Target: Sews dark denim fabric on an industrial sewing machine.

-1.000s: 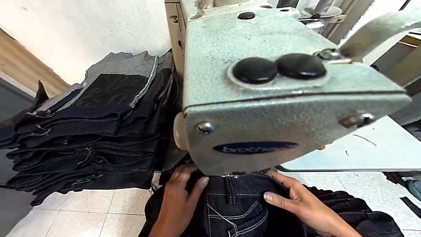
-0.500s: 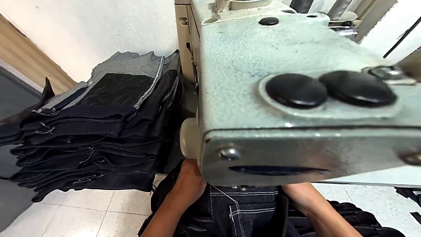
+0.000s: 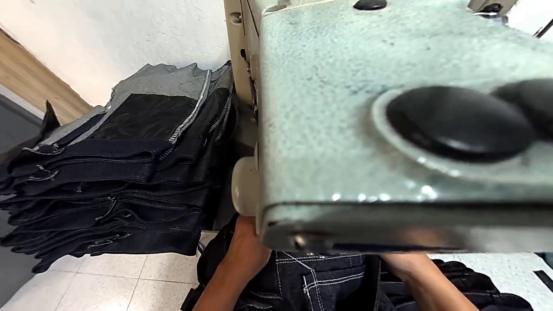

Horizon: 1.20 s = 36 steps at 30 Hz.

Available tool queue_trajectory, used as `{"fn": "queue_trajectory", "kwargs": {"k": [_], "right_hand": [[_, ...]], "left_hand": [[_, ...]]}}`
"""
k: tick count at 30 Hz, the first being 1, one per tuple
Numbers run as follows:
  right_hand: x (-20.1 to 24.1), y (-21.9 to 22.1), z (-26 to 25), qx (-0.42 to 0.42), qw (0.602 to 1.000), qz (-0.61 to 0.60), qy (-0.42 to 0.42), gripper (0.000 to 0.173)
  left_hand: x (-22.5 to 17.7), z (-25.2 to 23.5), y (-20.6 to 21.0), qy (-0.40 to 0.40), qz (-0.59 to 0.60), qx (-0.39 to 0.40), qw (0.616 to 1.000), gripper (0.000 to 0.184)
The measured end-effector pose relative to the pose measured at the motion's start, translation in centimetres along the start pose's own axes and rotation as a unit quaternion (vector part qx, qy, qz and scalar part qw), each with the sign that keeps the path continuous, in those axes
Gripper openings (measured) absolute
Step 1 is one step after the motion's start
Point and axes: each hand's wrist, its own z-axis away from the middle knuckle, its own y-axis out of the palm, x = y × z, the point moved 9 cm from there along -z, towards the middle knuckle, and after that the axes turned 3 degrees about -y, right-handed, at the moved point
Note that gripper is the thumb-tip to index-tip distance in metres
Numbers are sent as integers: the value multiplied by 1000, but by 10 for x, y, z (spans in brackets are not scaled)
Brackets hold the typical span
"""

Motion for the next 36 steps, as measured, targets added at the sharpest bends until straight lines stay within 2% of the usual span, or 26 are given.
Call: {"fn": "queue_trajectory", "kwargs": {"k": [12,15,18,21,24,26,28,32,36], "right_hand": [[11,6,2,10,999,4,-39,18],[6,6,-2,12,1000,13,-13,16],[5,5,-1,26,999,16,-33,16],[10,2,6,21,999,9,-46,21],[13,0,7,28,998,13,-52,20],[12,-5,8,40,997,35,-57,20],[11,-9,13,76,994,55,-59,30],[-4,-14,28,115,992,46,-17,38],[-26,-8,34,99,995,2,-8,52]], "left_hand": [[-4,-2,-9,48,0,9,999,11],[-3,-4,-10,36,25,26,999,13],[3,0,-13,25,50,-3,998,18],[0,9,-23,23,3,-47,999,28],[-4,25,-41,-1,-14,-64,998,19],[-4,42,-49,-64,14,-21,998,20],[-5,62,-50,-162,44,74,983,22],[5,91,-22,-266,50,245,931,45],[8,81,12,-283,75,244,925,64]]}}
